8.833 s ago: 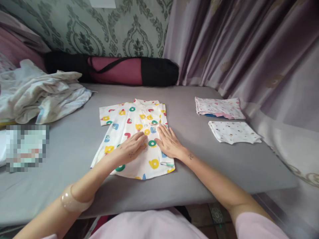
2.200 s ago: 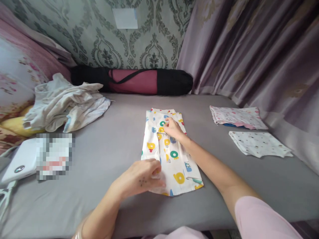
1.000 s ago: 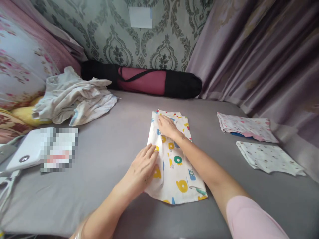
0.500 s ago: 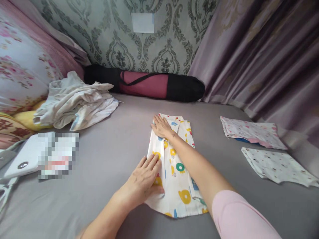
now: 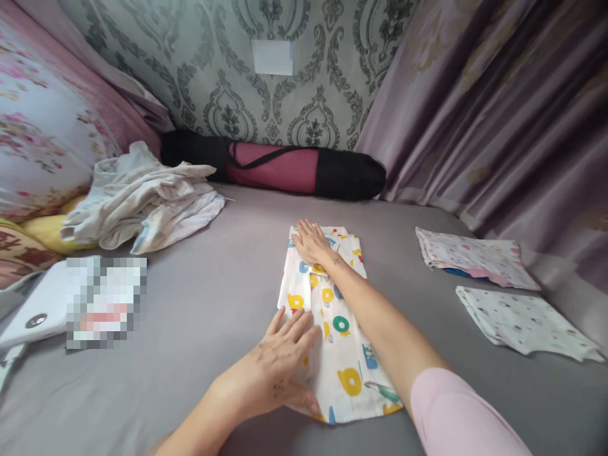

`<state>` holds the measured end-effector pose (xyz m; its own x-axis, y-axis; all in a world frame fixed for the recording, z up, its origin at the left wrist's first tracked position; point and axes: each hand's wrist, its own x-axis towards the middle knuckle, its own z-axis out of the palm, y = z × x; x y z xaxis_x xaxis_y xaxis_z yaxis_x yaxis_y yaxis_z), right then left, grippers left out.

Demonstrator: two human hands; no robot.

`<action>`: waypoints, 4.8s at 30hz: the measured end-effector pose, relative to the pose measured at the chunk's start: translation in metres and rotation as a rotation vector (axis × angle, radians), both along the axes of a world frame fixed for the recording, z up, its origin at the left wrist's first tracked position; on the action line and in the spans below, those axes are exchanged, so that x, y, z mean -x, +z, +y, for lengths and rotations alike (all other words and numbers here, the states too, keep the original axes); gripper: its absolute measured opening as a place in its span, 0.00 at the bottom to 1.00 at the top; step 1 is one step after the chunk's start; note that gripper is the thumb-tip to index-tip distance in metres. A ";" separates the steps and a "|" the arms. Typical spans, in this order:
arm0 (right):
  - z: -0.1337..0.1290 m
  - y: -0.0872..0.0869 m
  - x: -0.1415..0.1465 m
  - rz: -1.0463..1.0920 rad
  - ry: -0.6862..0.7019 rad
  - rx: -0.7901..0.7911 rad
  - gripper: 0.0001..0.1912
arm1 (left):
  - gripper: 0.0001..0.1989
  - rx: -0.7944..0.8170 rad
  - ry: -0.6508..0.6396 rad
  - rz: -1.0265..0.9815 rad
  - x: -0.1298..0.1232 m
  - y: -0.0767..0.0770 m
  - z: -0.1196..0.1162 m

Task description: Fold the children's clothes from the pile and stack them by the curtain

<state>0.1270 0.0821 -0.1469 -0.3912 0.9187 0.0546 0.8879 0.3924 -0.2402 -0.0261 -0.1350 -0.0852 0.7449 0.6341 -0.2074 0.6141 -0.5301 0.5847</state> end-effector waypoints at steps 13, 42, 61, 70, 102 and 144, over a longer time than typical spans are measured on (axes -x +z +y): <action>-0.009 0.016 -0.002 0.037 0.013 0.045 0.34 | 0.22 -0.141 0.275 -0.221 0.004 -0.010 0.004; -0.138 0.010 0.039 0.011 0.091 0.068 0.37 | 0.13 -0.128 1.109 -0.873 0.026 -0.022 0.041; -0.154 0.060 0.004 0.344 0.280 0.309 0.31 | 0.16 -0.127 1.014 -0.691 0.020 -0.025 0.036; -0.057 0.024 -0.037 0.038 -0.161 0.013 0.34 | 0.15 -0.170 0.966 -0.501 0.017 -0.018 0.032; -0.259 0.023 -0.107 0.056 0.104 0.146 0.35 | 0.34 -0.485 0.033 0.084 -0.019 -0.051 -0.006; -0.221 0.090 -0.164 0.344 0.068 0.232 0.12 | 0.14 -0.253 0.334 -0.232 0.034 0.018 0.027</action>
<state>0.2913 -0.1390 -0.0569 -0.4468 0.8945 -0.0122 0.7143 0.3485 -0.6069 -0.0598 -0.1084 -0.0669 0.4997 0.8560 0.1325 0.6437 -0.4693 0.6045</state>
